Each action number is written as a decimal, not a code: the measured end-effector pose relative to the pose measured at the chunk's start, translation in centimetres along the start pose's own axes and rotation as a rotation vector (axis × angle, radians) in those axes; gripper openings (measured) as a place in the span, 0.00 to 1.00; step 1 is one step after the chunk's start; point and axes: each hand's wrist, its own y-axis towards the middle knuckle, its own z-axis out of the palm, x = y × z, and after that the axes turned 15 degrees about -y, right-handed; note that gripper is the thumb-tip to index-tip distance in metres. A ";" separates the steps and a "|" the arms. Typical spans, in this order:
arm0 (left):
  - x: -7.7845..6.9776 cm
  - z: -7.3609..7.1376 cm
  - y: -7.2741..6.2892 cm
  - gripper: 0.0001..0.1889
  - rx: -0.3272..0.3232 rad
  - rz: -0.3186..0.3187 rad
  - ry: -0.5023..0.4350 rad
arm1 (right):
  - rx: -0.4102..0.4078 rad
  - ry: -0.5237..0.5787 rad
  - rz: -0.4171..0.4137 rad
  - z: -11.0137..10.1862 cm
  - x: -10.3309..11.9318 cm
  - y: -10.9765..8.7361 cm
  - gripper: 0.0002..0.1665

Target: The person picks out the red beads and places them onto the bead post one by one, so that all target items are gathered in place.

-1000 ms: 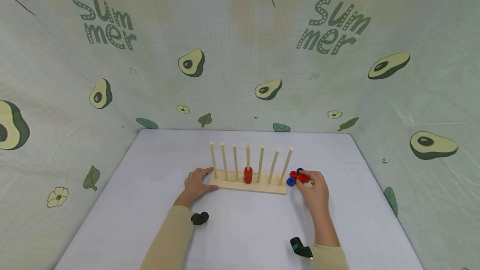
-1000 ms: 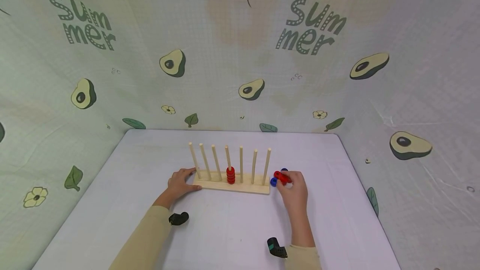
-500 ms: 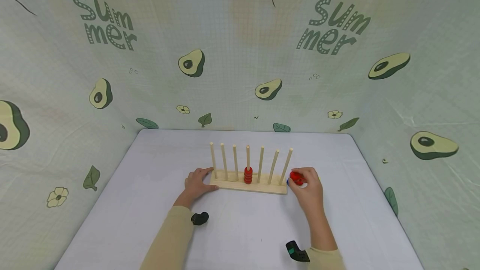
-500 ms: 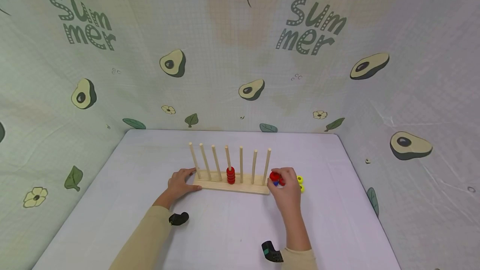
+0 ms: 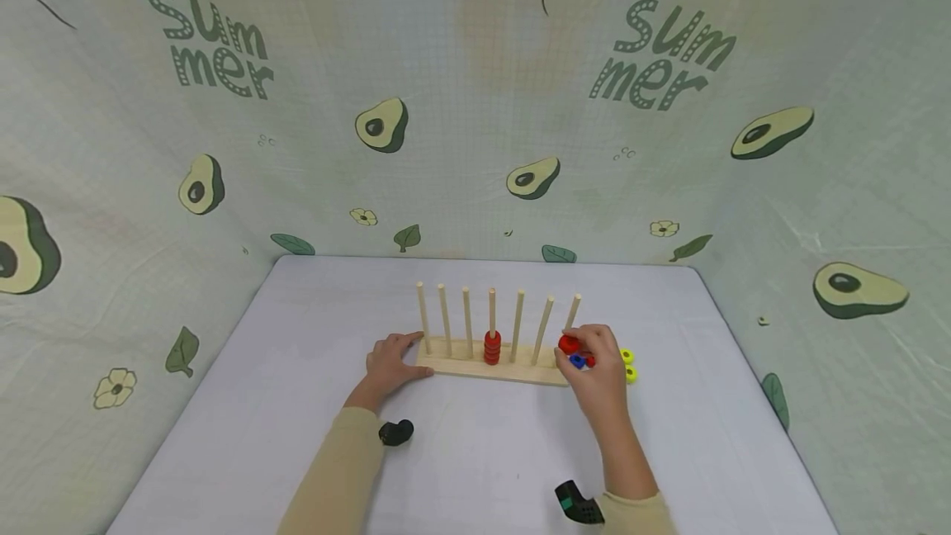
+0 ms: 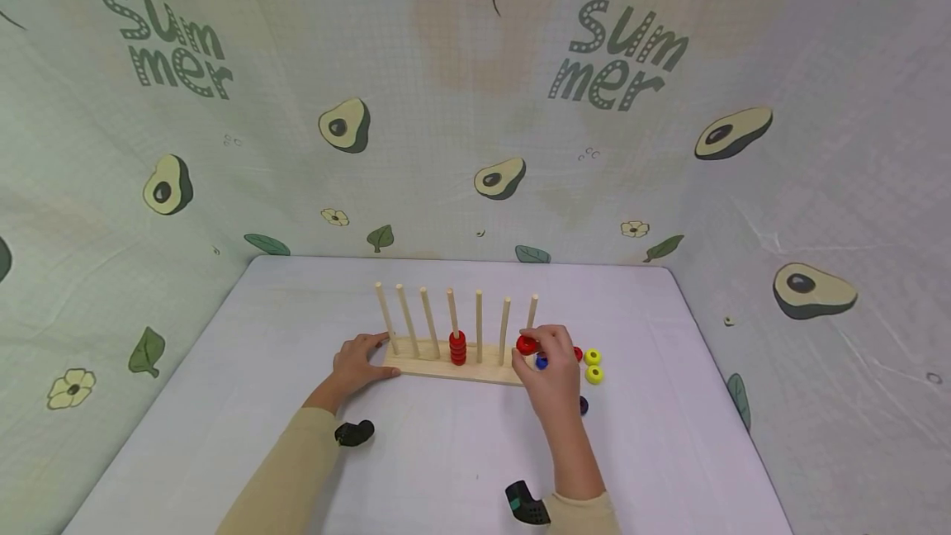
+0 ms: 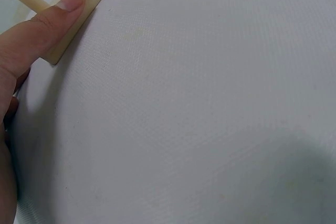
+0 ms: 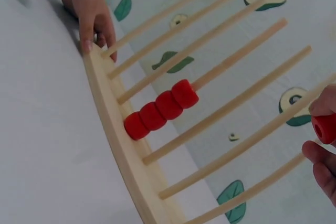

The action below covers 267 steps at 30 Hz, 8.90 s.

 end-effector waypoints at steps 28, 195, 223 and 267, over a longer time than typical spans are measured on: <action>0.3 0.1 -0.1 0.44 -0.025 0.029 0.014 | -0.059 0.080 -0.425 0.7 3.5 2.4 0.21; -0.2 -0.4 -0.1 0.43 -0.006 0.006 0.036 | -0.154 0.018 -0.144 5.1 9.0 5.6 0.17; -0.5 -0.4 -0.1 0.43 -0.001 0.010 0.035 | -0.081 -0.046 -0.065 5.1 9.5 5.6 0.19; -0.1 -0.2 0.1 0.43 -0.009 0.001 0.018 | -0.103 -0.112 -0.158 5.2 9.1 5.5 0.19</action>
